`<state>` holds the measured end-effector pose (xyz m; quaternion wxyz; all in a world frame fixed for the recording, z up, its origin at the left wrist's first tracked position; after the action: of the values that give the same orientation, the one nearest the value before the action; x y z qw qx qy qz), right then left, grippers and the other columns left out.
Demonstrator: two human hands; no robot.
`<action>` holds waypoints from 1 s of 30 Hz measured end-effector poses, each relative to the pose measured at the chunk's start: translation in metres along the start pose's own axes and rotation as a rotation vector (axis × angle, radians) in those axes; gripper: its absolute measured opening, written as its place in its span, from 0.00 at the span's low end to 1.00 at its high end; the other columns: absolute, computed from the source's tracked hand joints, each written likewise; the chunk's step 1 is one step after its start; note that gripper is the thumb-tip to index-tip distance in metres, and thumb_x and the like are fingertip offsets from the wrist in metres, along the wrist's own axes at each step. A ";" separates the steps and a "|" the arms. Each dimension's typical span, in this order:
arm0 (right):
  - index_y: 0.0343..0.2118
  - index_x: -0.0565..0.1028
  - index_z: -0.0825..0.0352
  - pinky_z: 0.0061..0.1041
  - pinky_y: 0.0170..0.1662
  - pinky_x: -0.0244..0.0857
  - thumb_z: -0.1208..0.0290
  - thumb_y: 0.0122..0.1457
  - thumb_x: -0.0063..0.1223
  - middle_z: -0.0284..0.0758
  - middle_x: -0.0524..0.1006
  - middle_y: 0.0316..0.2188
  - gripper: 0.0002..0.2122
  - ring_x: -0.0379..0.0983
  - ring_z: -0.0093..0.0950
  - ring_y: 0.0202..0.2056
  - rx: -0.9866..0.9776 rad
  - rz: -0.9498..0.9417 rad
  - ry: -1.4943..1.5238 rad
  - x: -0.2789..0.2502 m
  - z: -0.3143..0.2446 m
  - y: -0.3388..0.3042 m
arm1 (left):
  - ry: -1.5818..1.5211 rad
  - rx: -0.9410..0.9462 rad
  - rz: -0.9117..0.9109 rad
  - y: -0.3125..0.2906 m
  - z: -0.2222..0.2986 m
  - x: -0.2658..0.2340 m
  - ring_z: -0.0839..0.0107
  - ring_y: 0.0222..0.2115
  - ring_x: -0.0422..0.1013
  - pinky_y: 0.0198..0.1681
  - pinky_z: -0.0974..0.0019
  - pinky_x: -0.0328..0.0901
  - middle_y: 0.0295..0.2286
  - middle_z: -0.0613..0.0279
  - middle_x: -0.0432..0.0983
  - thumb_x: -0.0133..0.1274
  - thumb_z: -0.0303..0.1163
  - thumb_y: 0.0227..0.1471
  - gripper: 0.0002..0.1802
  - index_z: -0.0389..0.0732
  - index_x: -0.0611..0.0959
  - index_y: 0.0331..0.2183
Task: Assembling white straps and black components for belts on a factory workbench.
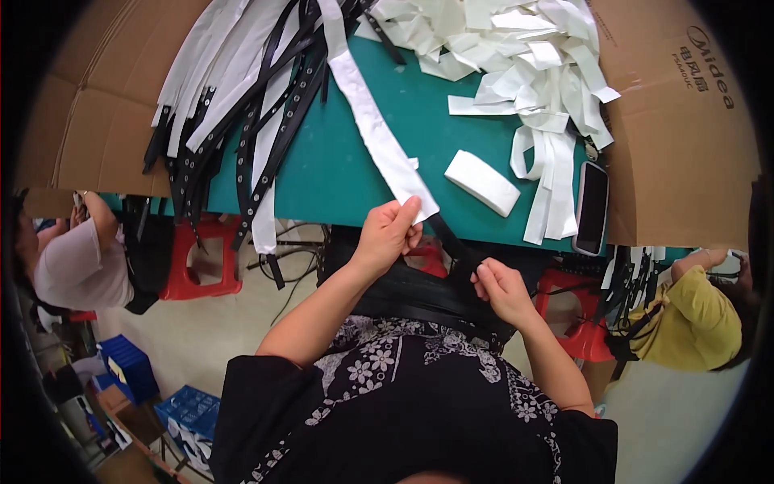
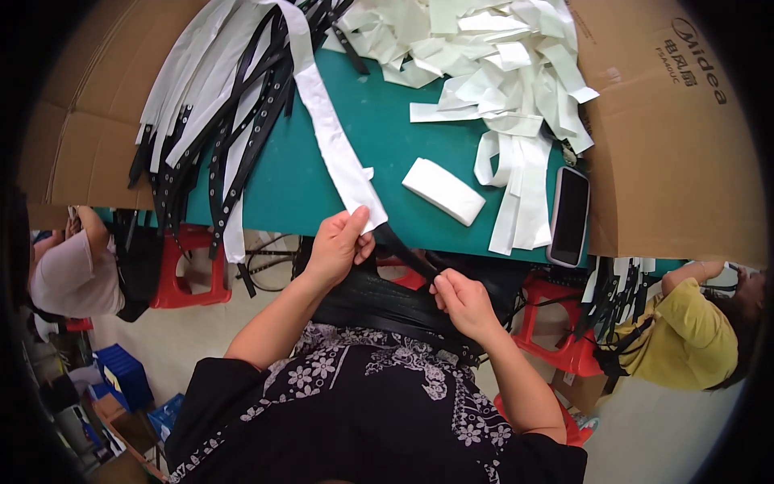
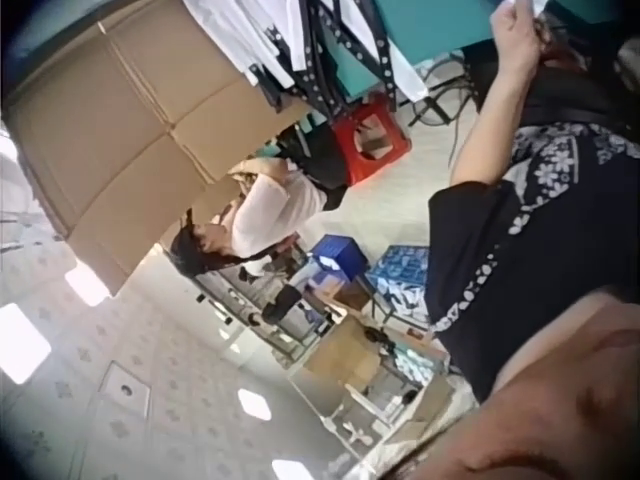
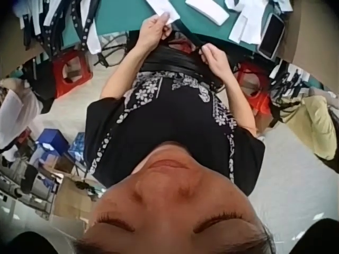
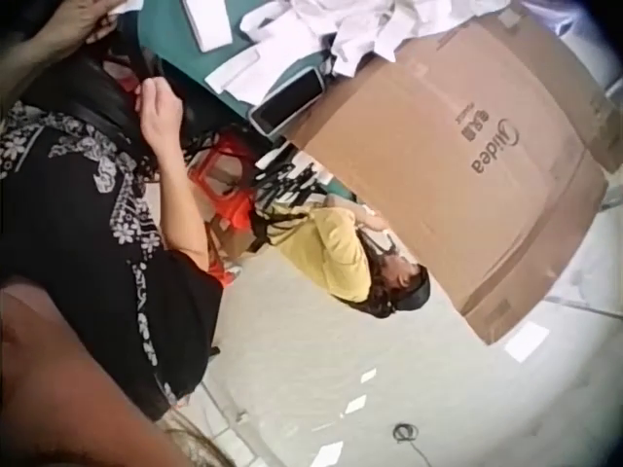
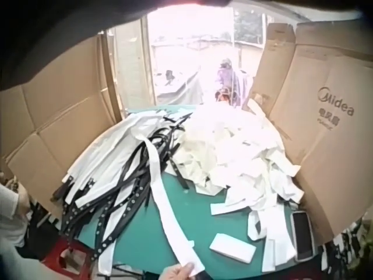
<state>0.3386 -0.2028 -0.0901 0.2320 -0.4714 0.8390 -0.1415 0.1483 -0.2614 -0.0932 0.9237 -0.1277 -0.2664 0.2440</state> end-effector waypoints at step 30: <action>0.16 0.73 0.70 0.14 0.15 0.48 0.67 0.55 0.44 0.28 0.67 0.08 0.15 0.58 0.15 0.10 0.071 0.203 0.394 -0.019 -0.035 -0.007 | 0.148 0.014 -0.051 0.013 0.014 0.029 0.84 0.10 0.58 0.11 0.80 0.49 0.11 0.69 0.65 0.54 0.37 0.47 0.15 0.35 0.76 0.18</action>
<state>0.3335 -0.1893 -0.0521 0.0934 -0.3394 0.9057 -0.2363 0.1571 -0.2334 -0.0742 0.9477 -0.1320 -0.1988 0.2119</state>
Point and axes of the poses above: each hand's wrist, its own y-axis towards the middle knuckle, its own x-axis out of the palm, z = x × y, the point moved 8 cm from there along y, towards the middle knuckle
